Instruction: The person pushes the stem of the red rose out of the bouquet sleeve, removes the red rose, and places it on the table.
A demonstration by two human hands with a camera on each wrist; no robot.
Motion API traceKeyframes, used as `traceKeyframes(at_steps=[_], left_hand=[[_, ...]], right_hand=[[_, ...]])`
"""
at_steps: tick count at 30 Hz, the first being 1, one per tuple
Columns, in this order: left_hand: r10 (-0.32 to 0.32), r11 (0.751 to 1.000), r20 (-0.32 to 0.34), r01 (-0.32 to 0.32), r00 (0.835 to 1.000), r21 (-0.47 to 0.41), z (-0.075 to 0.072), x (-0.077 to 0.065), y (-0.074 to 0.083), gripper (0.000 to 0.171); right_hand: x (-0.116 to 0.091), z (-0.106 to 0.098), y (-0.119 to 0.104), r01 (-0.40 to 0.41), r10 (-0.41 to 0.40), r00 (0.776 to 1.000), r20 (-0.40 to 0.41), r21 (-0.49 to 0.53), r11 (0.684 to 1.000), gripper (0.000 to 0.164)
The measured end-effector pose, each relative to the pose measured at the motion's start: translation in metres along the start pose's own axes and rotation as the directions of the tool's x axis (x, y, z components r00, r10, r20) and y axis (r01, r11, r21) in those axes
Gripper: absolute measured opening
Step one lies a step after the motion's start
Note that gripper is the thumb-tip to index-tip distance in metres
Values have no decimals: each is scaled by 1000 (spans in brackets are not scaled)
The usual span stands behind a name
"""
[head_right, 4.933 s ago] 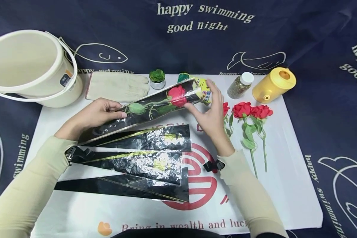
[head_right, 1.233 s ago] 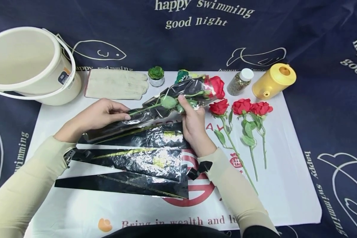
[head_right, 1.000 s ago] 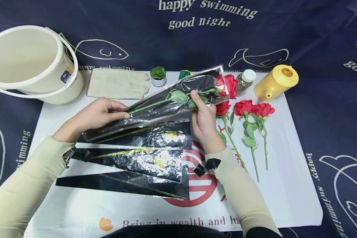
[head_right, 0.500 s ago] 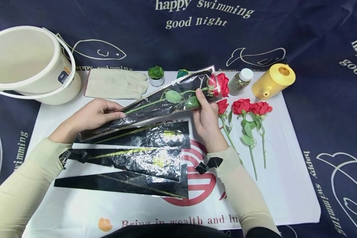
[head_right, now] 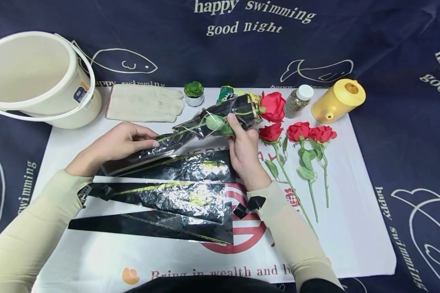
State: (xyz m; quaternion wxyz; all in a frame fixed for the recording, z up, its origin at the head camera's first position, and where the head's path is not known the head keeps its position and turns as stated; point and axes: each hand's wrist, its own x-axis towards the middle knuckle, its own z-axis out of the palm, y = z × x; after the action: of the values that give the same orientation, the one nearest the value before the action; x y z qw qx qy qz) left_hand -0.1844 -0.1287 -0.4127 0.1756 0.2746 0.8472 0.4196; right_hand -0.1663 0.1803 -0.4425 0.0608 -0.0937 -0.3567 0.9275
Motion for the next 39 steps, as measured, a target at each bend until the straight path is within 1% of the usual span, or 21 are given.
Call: traceKeyframes(at_steps=[2, 6, 9, 12, 18, 25, 28, 33, 39], left_hand=[[-1, 1000, 1, 1, 1000, 1, -2, -1, 0, 20], [-14, 1000, 1, 14, 1000, 8, -5, -5, -2, 17], [-15, 1000, -3, 15, 1000, 20, -7, -6, -3, 16], [-2, 999, -9, 2, 1000, 36, -8, -6, -3, 15], [-2, 999, -9, 2, 1000, 51, -10, -7, -8, 17], [-31, 1000, 5, 31, 1000, -3, -8, -7, -8, 22], [-38, 999, -3, 38, 999, 0, -6, -8, -8, 22], [-26, 999, -2, 26, 1000, -28, -1, -7, -8, 19], [16, 1000, 11, -15, 1000, -27, 4, -2, -7, 17]], right_hand=[[2, -2, -5, -4, 4, 1000, -16, 2, 1000, 50], [7, -8, -18, 26, -26, 999, -46, 18, 999, 53], [10, -10, -25, 44, -42, 998, -48, 29, 999, 54], [11, -10, -26, 38, -37, 999, -39, 22, 999, 56], [8, -7, -24, 45, -45, 999, -30, -2, 999, 55], [6, -7, -21, 59, -59, 998, -9, 11, 998, 53], [6, -6, -18, 53, -53, 999, 4, 15, 998, 52], [3, -2, -12, 4, -4, 1000, 17, 36, 999, 47], [-4, 6, -1, -48, 47, 999, 27, 28, 998, 42]])
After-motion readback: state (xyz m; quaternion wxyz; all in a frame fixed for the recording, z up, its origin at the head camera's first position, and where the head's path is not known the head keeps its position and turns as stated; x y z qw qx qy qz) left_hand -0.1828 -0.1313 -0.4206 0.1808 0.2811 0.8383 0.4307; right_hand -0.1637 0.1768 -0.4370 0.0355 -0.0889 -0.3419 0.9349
